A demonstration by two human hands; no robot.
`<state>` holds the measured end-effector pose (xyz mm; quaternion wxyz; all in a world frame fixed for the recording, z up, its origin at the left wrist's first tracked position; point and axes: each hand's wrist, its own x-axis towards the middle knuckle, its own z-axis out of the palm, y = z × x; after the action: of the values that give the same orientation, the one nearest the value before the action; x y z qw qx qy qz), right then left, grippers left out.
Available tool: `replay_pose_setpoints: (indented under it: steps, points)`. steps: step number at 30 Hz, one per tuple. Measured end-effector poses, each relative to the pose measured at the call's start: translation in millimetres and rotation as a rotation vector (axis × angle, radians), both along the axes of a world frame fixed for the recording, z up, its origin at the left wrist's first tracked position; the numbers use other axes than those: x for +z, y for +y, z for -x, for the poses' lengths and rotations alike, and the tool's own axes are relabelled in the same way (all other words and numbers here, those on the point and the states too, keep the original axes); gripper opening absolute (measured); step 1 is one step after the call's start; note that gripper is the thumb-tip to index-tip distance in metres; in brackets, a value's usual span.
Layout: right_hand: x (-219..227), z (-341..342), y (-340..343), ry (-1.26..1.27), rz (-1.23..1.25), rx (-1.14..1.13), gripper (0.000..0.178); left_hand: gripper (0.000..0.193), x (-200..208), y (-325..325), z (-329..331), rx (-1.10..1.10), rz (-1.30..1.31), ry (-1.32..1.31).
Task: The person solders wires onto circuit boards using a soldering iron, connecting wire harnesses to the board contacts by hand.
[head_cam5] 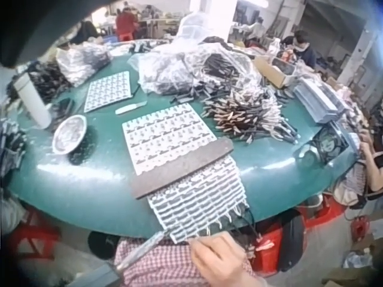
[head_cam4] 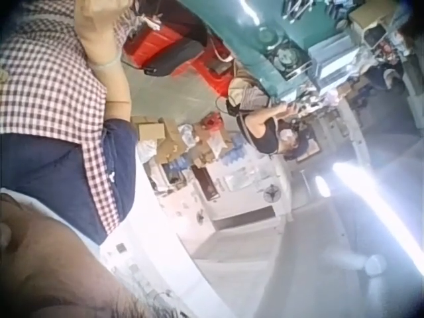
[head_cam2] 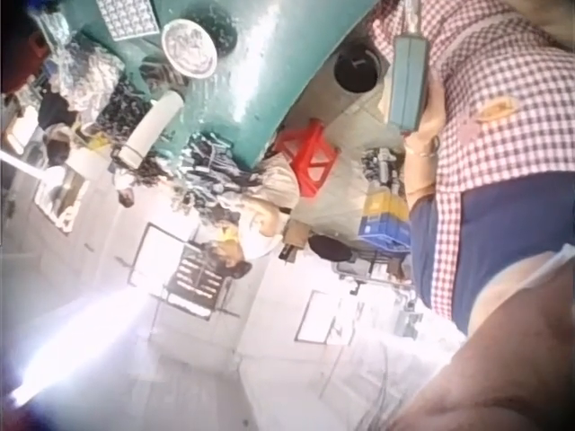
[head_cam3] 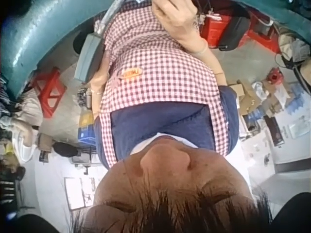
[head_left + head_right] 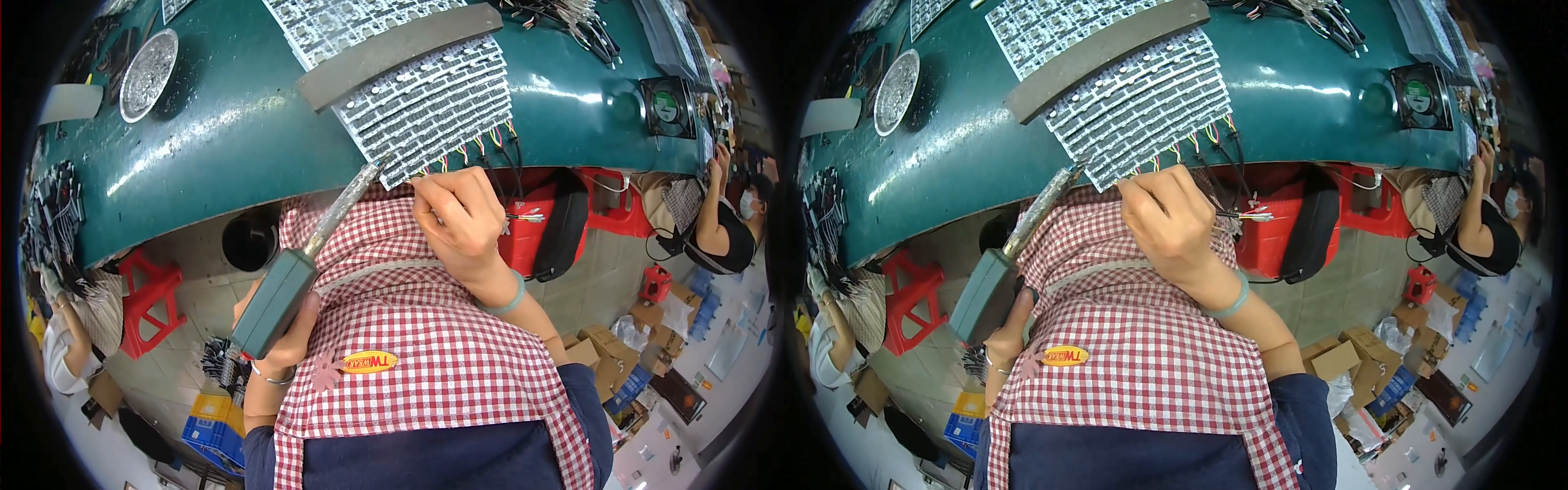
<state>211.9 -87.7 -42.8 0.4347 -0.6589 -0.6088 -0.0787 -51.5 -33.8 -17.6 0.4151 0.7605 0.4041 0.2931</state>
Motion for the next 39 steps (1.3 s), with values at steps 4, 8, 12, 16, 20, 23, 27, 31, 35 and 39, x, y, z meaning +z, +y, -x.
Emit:
replay_pose_setpoints:
  steps: [4, 8, 12, 16, 20, 23, 27, 31, 35, 39]
  points:
    - [-3.0, 5.3, -2.0, -0.012, 0.031, -0.006, 0.027, 0.029, 0.5, -6.6, 4.6, 0.014, 0.130, 0.028]
    - [-5.6, 7.3, -2.9, -0.038, 0.047, -0.008, 0.025, 0.027, 1.9, -6.8, 5.3, -0.023, 0.114, 0.067]
    - [-7.6, 10.7, -2.8, -0.041, 0.047, 0.026, 0.026, 0.023, 7.4, -1.8, -0.4, -0.107, -0.071, 0.061]
    - [-9.3, 12.0, -2.2, -0.043, 0.043, 0.020, 0.026, 0.022, 12.3, 0.7, -5.3, -0.126, -0.087, 0.056]
    - [-10.4, 11.8, -2.2, -0.044, 0.047, 0.036, 0.026, 0.022, 13.2, 2.2, -6.4, -0.151, -0.111, 0.058]
    - [-10.4, 12.5, -2.2, -0.036, 0.052, 0.037, 0.026, 0.021, 14.5, 2.6, -6.4, -0.156, -0.071, 0.049]
    - [-10.4, 12.6, -1.8, -0.030, 0.048, 0.039, 0.026, 0.021, 15.7, 3.2, -7.8, -0.153, -0.067, 0.061]
    - [-10.3, 12.6, -1.5, -0.022, 0.042, 0.035, 0.025, 0.019, 15.9, 4.2, -9.3, -0.164, -0.068, 0.080]
    - [-10.3, 12.6, -1.4, -0.027, 0.050, 0.036, 0.024, 0.018, 16.2, 5.2, -10.6, -0.161, -0.096, 0.062]
    - [-10.3, 12.6, -1.8, -0.029, 0.055, 0.037, 0.024, 0.018, 17.9, 5.1, -10.4, -0.161, -0.126, 0.067]
